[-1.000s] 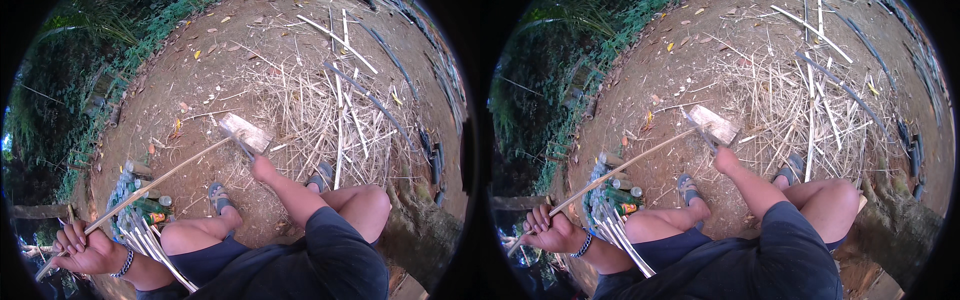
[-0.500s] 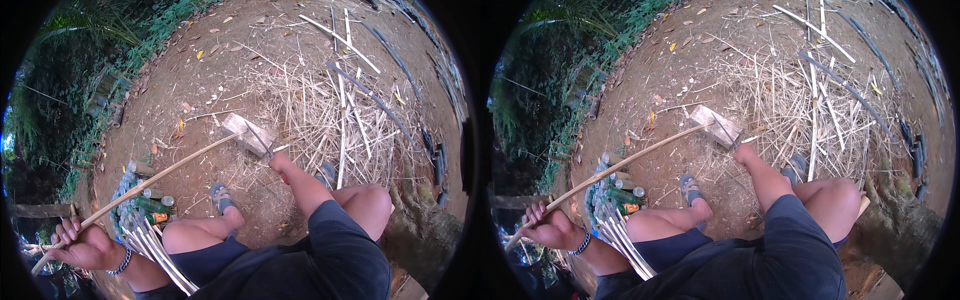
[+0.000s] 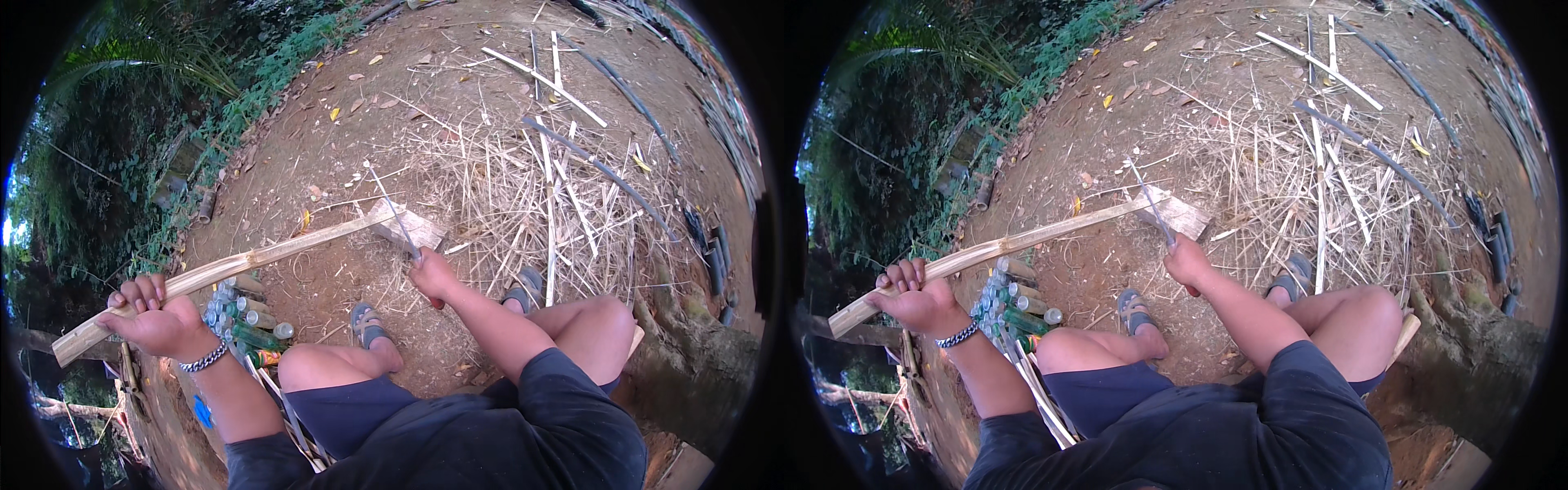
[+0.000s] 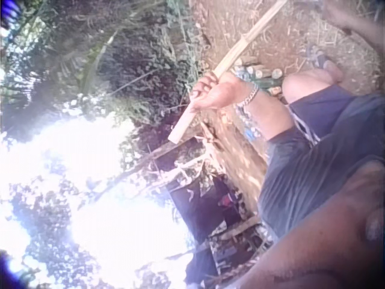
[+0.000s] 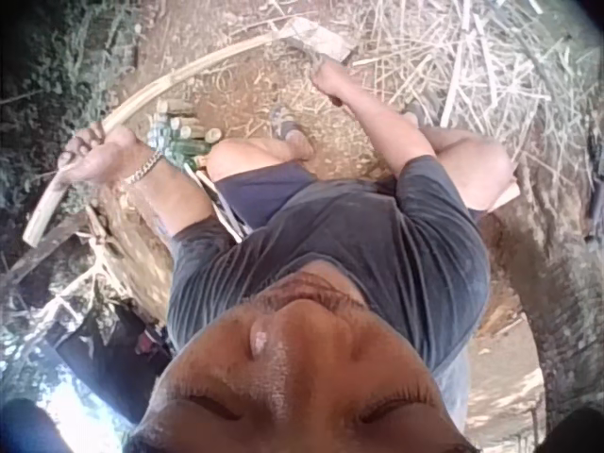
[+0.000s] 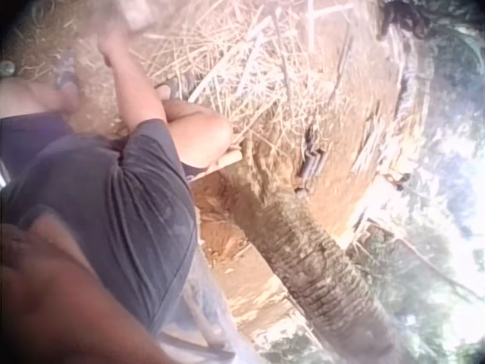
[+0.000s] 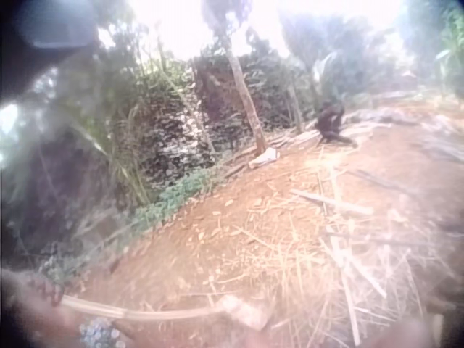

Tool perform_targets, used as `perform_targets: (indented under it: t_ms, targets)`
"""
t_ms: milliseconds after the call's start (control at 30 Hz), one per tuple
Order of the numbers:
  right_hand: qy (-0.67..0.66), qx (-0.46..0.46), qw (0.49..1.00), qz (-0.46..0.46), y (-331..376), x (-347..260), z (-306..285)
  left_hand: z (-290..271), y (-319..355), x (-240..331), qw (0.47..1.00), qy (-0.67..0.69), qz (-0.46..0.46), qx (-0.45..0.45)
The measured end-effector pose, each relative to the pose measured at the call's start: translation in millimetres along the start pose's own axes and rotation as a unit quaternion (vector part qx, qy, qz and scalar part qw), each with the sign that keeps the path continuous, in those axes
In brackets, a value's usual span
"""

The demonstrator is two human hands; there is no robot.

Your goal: The person uses a machete to scrape and shave the surface of a long bamboo strip while resting it against a wooden block.

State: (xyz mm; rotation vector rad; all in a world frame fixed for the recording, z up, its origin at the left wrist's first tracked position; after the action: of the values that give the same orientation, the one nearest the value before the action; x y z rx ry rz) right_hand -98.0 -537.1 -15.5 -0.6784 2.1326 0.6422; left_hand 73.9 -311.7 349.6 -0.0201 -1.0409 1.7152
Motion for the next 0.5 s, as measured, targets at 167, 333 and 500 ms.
perform_targets:
  t_ms: [167,333,500]
  targets:
    - [0.012,-0.038,0.995,-0.094,17.1,-60.7,11.0,-7.7,8.6,-1.3,0.999,0.022,-0.014,-0.026]
    - [0.017,-0.062,0.971,-0.229,57.3,-142.3,10.6,-13.1,24.3,12.2,0.999,0.013,-0.005,-0.046]
    - [0.059,-0.073,0.990,-0.109,8.9,-76.0,34.5,-12.1,34.3,19.0,1.000,-0.004,0.008,-0.011]
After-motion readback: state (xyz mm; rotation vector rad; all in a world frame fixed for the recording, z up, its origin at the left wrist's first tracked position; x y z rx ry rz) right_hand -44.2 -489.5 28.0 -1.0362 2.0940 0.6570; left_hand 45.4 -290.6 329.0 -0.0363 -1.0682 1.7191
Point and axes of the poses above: each hand's wrist, its own y-axis away from the middle knuckle, its own z-axis out of the palm, x = y × z, the point moved 4 cm from there along -y, towards the middle knuckle, and after that the axes turned 8 degrees about y, right-handed, at the moved point
